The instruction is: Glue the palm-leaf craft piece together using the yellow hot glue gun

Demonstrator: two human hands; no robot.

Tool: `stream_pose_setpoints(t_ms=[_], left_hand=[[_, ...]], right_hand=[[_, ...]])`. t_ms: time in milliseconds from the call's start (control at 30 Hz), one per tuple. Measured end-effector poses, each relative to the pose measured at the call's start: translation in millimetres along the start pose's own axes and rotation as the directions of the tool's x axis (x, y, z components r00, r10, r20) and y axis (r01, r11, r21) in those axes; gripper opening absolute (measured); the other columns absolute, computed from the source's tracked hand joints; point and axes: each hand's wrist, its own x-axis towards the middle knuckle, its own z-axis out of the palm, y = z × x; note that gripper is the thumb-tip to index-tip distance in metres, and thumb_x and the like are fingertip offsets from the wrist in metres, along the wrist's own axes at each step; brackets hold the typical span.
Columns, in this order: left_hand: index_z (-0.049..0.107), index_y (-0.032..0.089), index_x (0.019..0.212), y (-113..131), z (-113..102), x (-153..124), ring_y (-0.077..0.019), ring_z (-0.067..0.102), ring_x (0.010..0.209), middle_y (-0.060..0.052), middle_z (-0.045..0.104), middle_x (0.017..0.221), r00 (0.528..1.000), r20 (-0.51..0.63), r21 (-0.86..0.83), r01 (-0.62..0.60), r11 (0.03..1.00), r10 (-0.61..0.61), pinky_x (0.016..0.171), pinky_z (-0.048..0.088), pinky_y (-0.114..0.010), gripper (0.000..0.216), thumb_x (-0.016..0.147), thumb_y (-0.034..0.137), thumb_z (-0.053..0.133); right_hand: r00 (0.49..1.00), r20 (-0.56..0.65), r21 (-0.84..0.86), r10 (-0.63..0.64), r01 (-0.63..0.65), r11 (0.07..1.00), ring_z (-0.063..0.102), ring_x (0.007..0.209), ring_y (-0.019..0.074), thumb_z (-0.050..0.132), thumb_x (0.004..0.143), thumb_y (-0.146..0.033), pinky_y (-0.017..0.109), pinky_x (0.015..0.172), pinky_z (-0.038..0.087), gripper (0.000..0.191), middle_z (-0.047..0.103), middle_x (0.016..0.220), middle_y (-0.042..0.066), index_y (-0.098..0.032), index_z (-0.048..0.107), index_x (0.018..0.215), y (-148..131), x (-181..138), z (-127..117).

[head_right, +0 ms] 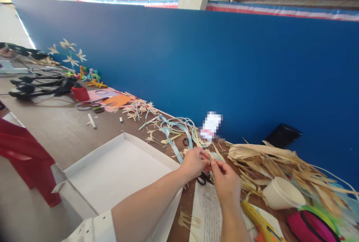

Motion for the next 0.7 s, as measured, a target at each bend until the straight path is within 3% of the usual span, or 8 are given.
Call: stream_pose_setpoints(t_ms=[267, 500, 700], left_hand=[[0.05, 0.015, 0.077, 8, -2, -3, -0.0126, 0.059, 0.052, 0.003, 0.056, 0.058, 0.998, 0.054, -0.087, -0.025, 0.996, 0.03, 0.054, 0.052, -0.026, 0.015, 0.069, 0.007, 0.06], [0.05, 0.013, 0.078, 17, -9, -3, -0.0112, 0.06, 0.051, 0.002, 0.058, 0.055, 0.981, 0.192, -0.102, 0.032, 0.994, -0.012, 0.056, 0.052, -0.027, 0.014, 0.072, 0.003, 0.057], [0.055, 0.012, 0.084, 22, -13, -5, -0.011, 0.06, 0.047, 0.002, 0.059, 0.053, 0.973, 0.227, -0.096, 0.055, 0.994, -0.032, 0.047, 0.05, -0.021, 0.016, 0.07, 0.008, 0.063]], right_hand=[[1.0, 0.0, -0.012, -0.023, 0.023, 1.0, 0.062, 0.084, 0.0275, 0.062, 0.066, -0.051, 0.035, 0.074, 0.044, 0.039, 0.07, 0.084, 0.006, -0.019, 0.07, 0.085, -2, -1, -1], [0.995, 0.044, 0.031, -0.085, 0.083, 0.996, 0.061, 0.081, 0.0249, 0.057, 0.071, -0.053, 0.034, 0.076, 0.043, 0.039, 0.07, 0.083, 0.006, -0.019, 0.068, 0.086, 1, -1, -2], [0.994, 0.021, 0.023, -0.108, 0.107, 0.994, 0.06, 0.079, 0.0248, 0.057, 0.071, -0.053, 0.033, 0.075, 0.043, 0.039, 0.069, 0.082, 0.006, -0.018, 0.068, 0.083, -4, -2, -3]])
